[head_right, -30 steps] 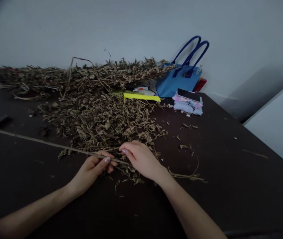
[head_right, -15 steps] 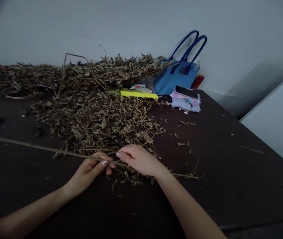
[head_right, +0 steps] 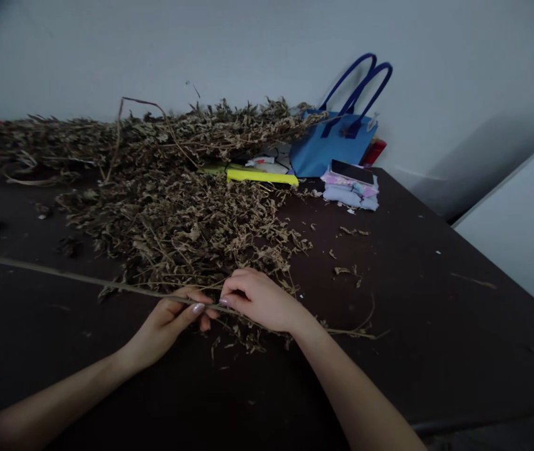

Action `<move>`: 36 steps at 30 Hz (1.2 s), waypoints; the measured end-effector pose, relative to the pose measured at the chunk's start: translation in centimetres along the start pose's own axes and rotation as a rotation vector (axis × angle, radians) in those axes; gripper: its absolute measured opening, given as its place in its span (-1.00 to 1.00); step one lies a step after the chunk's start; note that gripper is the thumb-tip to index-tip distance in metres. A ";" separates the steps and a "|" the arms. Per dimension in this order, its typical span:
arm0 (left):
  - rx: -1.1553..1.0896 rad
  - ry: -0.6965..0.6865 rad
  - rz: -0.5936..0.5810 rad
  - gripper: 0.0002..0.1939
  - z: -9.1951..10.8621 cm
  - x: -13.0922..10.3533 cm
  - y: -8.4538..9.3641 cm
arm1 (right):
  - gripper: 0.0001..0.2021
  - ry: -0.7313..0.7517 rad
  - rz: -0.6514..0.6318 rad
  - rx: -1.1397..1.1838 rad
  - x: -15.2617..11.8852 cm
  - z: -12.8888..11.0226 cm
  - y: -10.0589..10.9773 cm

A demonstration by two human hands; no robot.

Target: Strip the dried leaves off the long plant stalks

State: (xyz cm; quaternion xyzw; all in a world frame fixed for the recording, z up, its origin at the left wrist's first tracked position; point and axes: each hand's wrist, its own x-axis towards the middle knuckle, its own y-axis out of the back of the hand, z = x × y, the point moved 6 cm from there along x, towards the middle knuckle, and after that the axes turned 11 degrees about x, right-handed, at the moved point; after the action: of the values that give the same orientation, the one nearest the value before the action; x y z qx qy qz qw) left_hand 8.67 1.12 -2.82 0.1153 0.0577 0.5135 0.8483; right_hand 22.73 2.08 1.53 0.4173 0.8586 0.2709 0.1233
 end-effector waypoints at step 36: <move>-0.185 0.113 0.108 -0.82 -1.7 0.3 1.3 | -0.80 0.098 0.723 -0.377 -4.3 -1.5 6.5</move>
State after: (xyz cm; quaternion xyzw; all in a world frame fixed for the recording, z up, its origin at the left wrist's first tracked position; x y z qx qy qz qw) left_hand 7.31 2.20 -4.17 0.0101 0.0515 0.5675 0.8217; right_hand 28.90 1.45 6.38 0.6488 0.5970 0.4689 0.0532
